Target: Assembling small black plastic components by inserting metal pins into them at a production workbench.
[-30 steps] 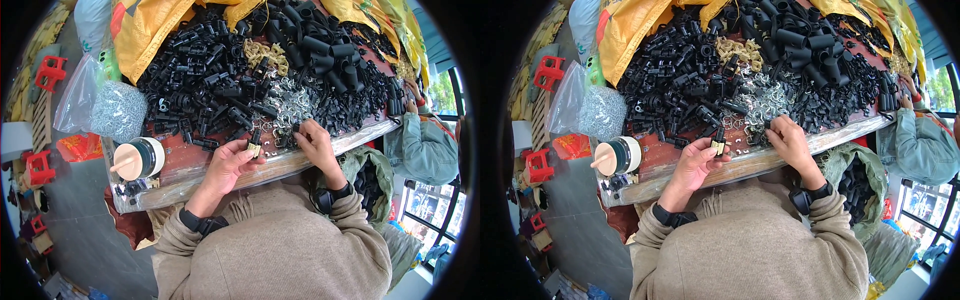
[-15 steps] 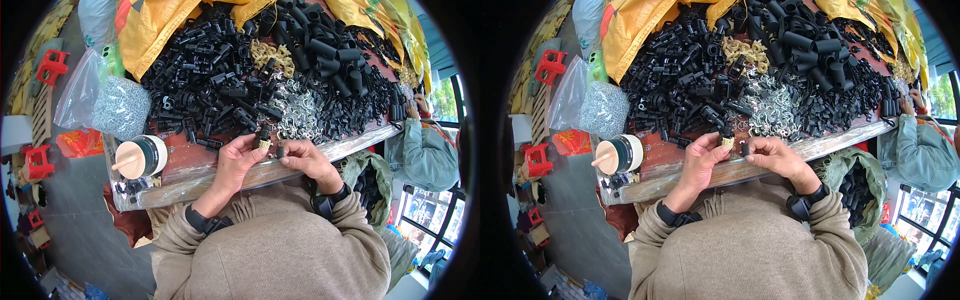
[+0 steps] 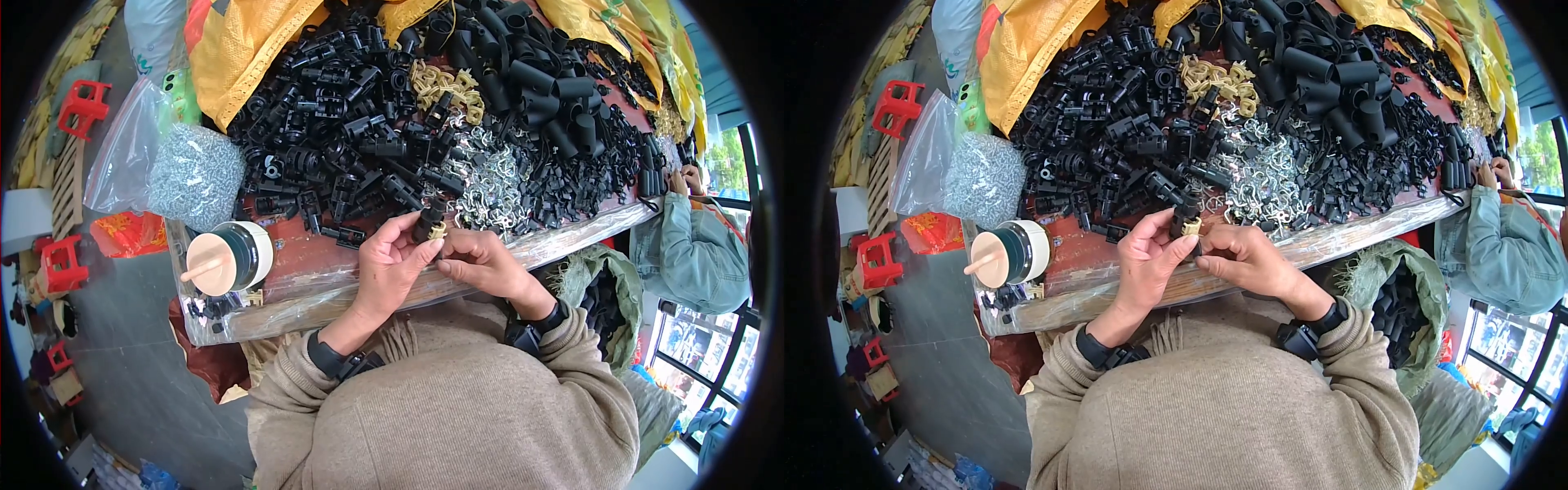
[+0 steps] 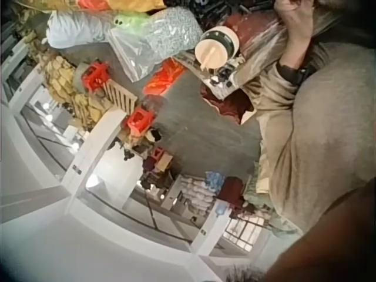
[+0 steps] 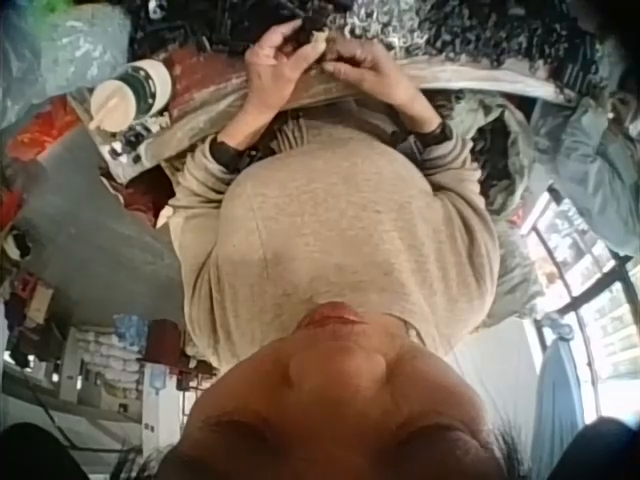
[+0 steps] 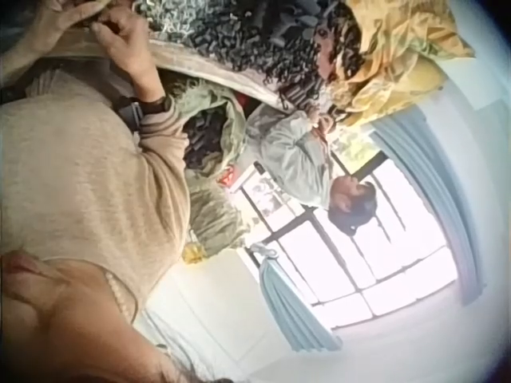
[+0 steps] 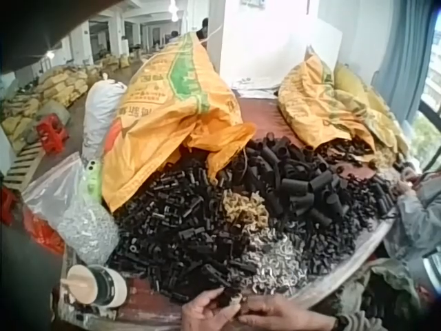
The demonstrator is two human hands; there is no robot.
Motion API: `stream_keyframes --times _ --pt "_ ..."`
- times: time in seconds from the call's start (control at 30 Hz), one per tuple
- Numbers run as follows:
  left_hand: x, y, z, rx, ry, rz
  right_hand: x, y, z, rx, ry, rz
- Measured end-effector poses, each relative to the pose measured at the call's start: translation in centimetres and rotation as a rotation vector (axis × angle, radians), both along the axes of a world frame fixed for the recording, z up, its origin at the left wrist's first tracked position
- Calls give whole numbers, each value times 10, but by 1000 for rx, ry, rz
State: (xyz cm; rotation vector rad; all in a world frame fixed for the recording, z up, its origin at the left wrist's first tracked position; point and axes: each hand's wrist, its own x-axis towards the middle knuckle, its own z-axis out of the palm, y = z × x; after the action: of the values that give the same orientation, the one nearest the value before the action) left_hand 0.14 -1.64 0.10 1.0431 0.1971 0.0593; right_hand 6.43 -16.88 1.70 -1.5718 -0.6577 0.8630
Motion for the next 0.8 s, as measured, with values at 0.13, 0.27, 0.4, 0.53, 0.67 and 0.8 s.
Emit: stream_keyframes --times 0.13,0.27,0.4,0.53,0.67,0.8 --pt "1 0 0 -23 10 42 -4 4 11 -52 259 -98" --pt "1 0 -2 -45 -6 63 -2 3 12 3 529 -194" --pt "-2 -4 -2 -45 21 33 -1 1 4 129 679 -314" --pt "-2 -4 -1 -33 15 24 0 0 3 168 636 -359" --pt "-3 -1 -1 -165 95 -50 3 -5 7 104 418 -334" --pt "-3 0 -2 -249 172 -106 7 -5 21 24 50 -184"
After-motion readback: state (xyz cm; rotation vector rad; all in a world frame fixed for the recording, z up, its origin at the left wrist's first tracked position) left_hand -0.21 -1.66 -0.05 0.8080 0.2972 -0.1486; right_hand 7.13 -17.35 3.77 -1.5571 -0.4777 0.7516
